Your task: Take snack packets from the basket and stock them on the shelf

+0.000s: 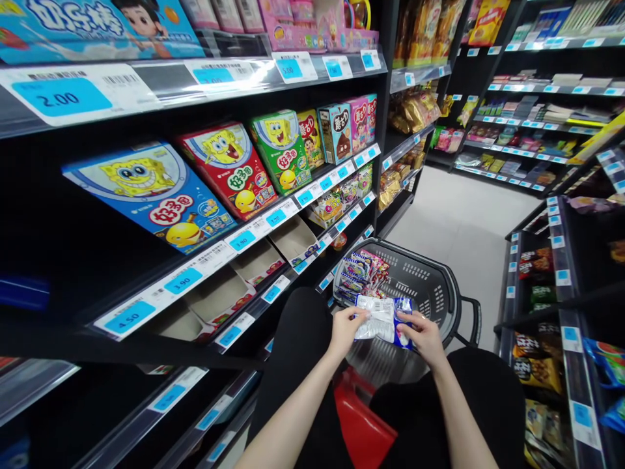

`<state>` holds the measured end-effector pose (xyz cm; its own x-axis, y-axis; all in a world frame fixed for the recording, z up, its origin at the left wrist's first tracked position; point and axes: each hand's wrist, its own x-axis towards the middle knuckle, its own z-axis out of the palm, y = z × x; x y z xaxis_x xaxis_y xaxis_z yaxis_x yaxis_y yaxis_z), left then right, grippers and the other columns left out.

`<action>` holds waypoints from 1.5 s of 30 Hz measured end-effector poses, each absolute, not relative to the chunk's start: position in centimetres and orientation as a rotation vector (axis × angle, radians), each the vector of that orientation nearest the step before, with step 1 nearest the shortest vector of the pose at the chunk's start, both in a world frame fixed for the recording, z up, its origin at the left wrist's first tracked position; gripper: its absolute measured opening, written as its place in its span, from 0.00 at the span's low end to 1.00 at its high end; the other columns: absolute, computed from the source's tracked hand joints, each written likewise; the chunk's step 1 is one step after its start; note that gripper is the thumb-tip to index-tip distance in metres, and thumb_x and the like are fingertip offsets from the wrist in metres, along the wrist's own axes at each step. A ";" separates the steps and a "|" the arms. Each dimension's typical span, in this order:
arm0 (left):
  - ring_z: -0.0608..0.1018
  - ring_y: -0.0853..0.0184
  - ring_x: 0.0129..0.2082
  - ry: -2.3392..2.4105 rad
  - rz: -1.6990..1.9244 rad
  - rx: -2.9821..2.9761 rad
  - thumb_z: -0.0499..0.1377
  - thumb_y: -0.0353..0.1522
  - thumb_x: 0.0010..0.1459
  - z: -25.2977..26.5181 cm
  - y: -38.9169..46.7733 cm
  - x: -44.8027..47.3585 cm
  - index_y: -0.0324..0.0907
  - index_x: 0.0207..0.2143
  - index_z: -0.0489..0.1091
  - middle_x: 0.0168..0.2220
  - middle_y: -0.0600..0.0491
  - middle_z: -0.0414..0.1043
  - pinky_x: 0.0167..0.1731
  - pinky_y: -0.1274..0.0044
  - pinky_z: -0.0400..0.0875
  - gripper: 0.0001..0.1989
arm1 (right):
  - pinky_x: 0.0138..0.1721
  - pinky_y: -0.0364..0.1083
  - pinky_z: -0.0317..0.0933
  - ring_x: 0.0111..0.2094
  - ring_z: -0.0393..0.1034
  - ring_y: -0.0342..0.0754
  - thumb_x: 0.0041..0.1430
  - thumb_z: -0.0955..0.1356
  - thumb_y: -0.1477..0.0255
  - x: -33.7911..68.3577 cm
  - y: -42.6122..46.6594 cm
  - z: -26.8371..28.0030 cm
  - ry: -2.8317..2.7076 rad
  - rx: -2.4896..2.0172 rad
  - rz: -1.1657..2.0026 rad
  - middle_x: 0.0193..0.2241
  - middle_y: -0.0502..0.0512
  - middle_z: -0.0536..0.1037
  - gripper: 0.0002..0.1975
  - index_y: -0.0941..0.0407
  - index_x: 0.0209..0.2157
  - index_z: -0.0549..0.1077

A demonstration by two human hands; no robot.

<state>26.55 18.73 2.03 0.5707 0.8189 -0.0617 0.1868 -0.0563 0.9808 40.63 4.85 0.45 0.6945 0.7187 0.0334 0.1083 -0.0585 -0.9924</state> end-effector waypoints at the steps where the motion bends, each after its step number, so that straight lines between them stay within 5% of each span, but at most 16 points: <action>1: 0.73 0.66 0.26 0.881 0.646 1.583 0.61 0.33 0.42 2.0 18.7 26.5 0.38 0.22 0.75 0.24 0.51 0.75 0.29 0.78 0.63 0.06 | 0.28 0.44 0.61 0.29 0.66 0.47 0.41 0.71 0.65 40.5 5.0 0.3 -0.712 -1.600 0.529 0.29 0.54 0.73 0.11 0.54 0.29 0.77; 9: 0.71 0.67 0.25 0.925 0.632 1.657 0.58 0.34 0.44 1.3 18.6 26.6 0.39 0.21 0.72 0.22 0.54 0.73 0.27 0.79 0.61 0.07 | 0.28 0.43 0.55 0.23 0.62 0.45 0.51 0.64 0.64 40.3 5.5 0.6 -0.861 -1.836 0.362 0.21 0.51 0.71 0.11 0.56 0.23 0.70; 18: 0.66 0.74 0.14 0.748 0.553 1.144 0.62 0.31 0.38 0.6 18.6 27.1 0.40 0.28 0.67 0.14 0.61 0.65 0.18 0.83 0.57 0.12 | 0.22 0.39 0.51 0.21 0.56 0.41 0.41 0.70 0.65 41.3 5.1 -0.5 -0.634 -1.558 0.673 0.20 0.47 0.66 0.10 0.56 0.24 0.67; 22: 0.65 0.76 0.14 0.761 0.495 0.954 0.61 0.27 0.37 0.7 18.2 27.3 0.38 0.23 0.67 0.15 0.59 0.65 0.16 0.83 0.57 0.07 | 0.22 0.40 0.54 0.21 0.59 0.41 0.41 0.70 0.66 41.4 4.7 -0.1 -0.428 -1.347 0.934 0.21 0.48 0.68 0.09 0.56 0.24 0.69; 30: 0.75 0.66 0.29 0.582 0.306 0.692 0.55 0.22 0.40 1.7 18.7 26.8 0.33 0.35 0.73 0.28 0.46 0.74 0.36 0.70 0.70 0.16 | 0.40 0.50 0.62 0.34 0.69 0.50 0.38 0.69 0.69 42.3 3.7 0.1 -0.318 -1.094 1.027 0.30 0.55 0.76 0.13 0.56 0.30 0.76; 33: 0.76 0.67 0.30 0.583 0.286 0.761 0.58 0.23 0.42 1.6 18.5 26.9 0.34 0.37 0.71 0.30 0.47 0.74 0.38 0.71 0.69 0.16 | 0.36 0.48 0.63 0.32 0.71 0.50 0.36 0.72 0.67 42.1 4.0 -0.2 -0.261 -1.197 0.988 0.27 0.54 0.77 0.14 0.56 0.30 0.75; 38: 0.75 0.67 0.20 0.741 0.228 1.106 0.58 0.37 0.48 0.7 17.9 27.1 0.36 0.24 0.68 0.23 0.48 0.73 0.21 0.77 0.67 0.12 | 0.14 0.40 0.49 0.15 0.63 0.44 0.36 0.71 0.58 42.5 4.0 -0.9 -0.237 -1.514 0.916 0.15 0.50 0.71 0.17 0.58 0.20 0.71; 41: 0.66 0.73 0.10 0.868 0.237 1.441 0.56 0.40 0.48 0.4 17.9 27.0 0.39 0.15 0.61 0.11 0.56 0.65 0.14 0.81 0.56 0.16 | 0.14 0.40 0.45 0.13 0.54 0.39 0.37 0.71 0.58 43.2 3.7 -1.1 -0.373 -1.759 0.740 0.10 0.46 0.64 0.17 0.58 0.14 0.68; 45: 0.59 0.75 0.08 0.946 0.282 1.567 0.55 0.38 0.47 0.2 18.0 27.1 0.42 0.10 0.56 0.06 0.61 0.54 0.14 0.81 0.51 0.18 | 0.17 0.40 0.46 0.15 0.54 0.39 0.35 0.70 0.60 43.5 3.7 -1.4 -0.400 -1.834 0.612 0.09 0.45 0.61 0.18 0.58 0.09 0.64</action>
